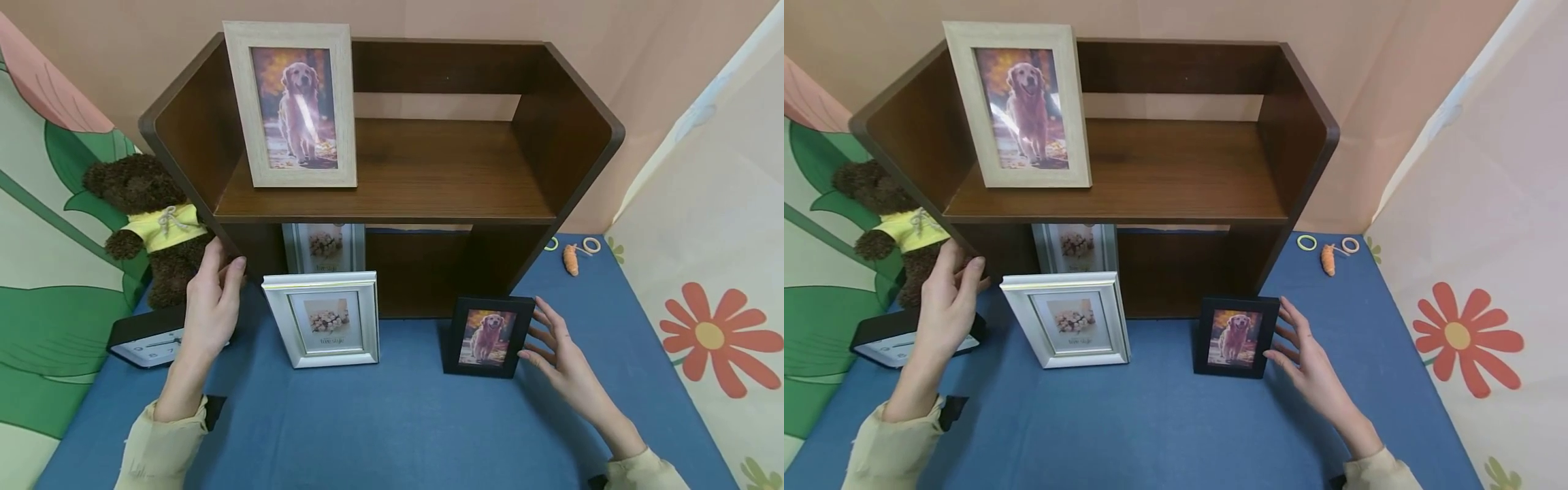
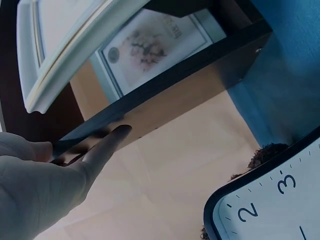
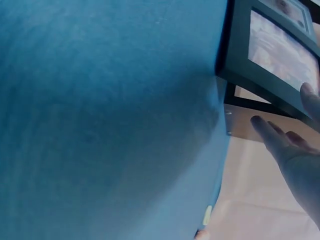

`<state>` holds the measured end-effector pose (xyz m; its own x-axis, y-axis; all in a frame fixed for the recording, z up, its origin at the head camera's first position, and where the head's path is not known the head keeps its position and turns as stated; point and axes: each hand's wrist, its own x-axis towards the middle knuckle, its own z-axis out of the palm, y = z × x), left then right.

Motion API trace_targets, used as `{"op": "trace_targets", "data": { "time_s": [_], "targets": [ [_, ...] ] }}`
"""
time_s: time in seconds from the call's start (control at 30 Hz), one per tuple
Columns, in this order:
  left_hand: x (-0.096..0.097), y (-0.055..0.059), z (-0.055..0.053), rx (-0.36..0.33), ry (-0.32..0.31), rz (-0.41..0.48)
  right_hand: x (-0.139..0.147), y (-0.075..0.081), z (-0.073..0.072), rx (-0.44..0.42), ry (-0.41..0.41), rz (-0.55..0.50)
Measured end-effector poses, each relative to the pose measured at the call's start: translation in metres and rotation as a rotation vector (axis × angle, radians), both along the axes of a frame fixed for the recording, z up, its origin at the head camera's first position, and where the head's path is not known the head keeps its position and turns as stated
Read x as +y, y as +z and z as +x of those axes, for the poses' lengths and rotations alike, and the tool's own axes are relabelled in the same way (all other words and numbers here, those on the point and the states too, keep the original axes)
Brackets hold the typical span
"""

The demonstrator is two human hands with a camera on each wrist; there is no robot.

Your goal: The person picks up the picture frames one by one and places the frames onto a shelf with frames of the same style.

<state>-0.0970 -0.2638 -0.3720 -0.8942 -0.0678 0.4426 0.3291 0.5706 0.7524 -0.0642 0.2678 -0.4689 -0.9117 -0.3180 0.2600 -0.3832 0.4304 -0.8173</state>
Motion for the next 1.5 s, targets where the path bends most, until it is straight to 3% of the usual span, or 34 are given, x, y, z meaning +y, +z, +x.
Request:
{"op": "trace_targets", "data": {
  "time_s": [0.37,0.77,1.07,1.5],
  "targets": [
    [0.006,0.002,-0.004,0.038,0.000,0.031,0.000,-0.016,-0.006,-0.003,0.044,-0.047],
    [0.008,0.007,-0.004,0.012,0.051,0.025,-0.009,-0.011,-0.006,0.056,0.024,-0.001],
    [0.008,0.002,-0.005,0.063,0.059,-0.004,-0.006,-0.018,-0.011,0.033,0.113,-0.172],
    [0.012,-0.002,-0.007,0.098,0.114,-0.068,0.002,-0.021,-0.013,-0.077,0.145,-0.361]
  ]
}}
